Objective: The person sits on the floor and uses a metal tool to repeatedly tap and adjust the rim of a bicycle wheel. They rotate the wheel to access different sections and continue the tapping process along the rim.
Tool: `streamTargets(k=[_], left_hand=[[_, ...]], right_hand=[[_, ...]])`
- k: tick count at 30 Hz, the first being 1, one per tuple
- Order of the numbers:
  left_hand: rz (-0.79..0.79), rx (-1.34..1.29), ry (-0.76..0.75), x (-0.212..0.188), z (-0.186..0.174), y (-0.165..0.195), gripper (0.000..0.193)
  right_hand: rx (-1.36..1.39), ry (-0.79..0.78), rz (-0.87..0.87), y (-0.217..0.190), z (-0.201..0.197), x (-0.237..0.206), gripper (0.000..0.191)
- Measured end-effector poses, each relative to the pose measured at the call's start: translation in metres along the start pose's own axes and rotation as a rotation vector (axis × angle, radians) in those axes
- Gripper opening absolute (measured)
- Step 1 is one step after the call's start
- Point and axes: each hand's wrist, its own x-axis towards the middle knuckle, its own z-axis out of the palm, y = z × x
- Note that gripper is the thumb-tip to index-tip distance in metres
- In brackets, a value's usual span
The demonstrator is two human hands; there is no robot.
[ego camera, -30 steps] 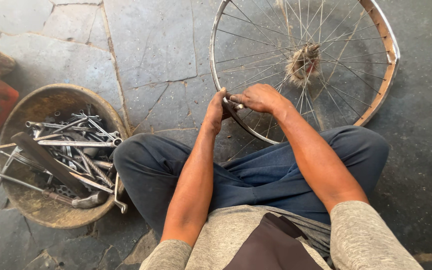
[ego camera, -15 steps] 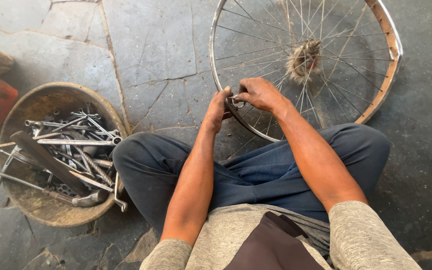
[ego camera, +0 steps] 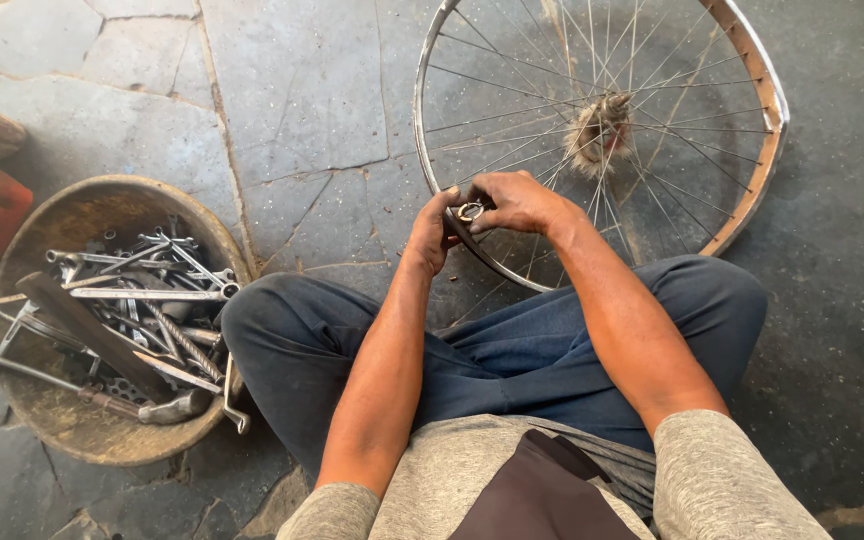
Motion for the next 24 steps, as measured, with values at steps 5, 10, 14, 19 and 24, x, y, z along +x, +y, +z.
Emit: streamTargets(k=[5,10,14,19,24], left_hand=[[-0.023,0.169,0.066,-0.004,0.000,0.003,0.049],[0.089,0.072,0.009,0.001,-0.003,0.000,0.051],[0.049,0.068,0.004,0.001,-0.003,0.002,0.063],[-0.049,0.167,-0.002,-0.006,0.000,0.009,0.077],[-0.072,0.288,0.058,-0.016,0.007,0.016,0.083]], right_hand=[[-0.278,-0.022,0.194,-0.001,0.016,0.012,0.037],[-0.250,0.106,0.193,-0.004,0.024,0.019,0.044],[-0.214,-0.120,0.293,-0.006,0.010,0.015,0.057],[-0.114,-0.105,-0.007,-0.009,0.000,0.002,0.055],[-0.066,-0.116,0.138,-0.007,0.000,-0.001,0.030]])
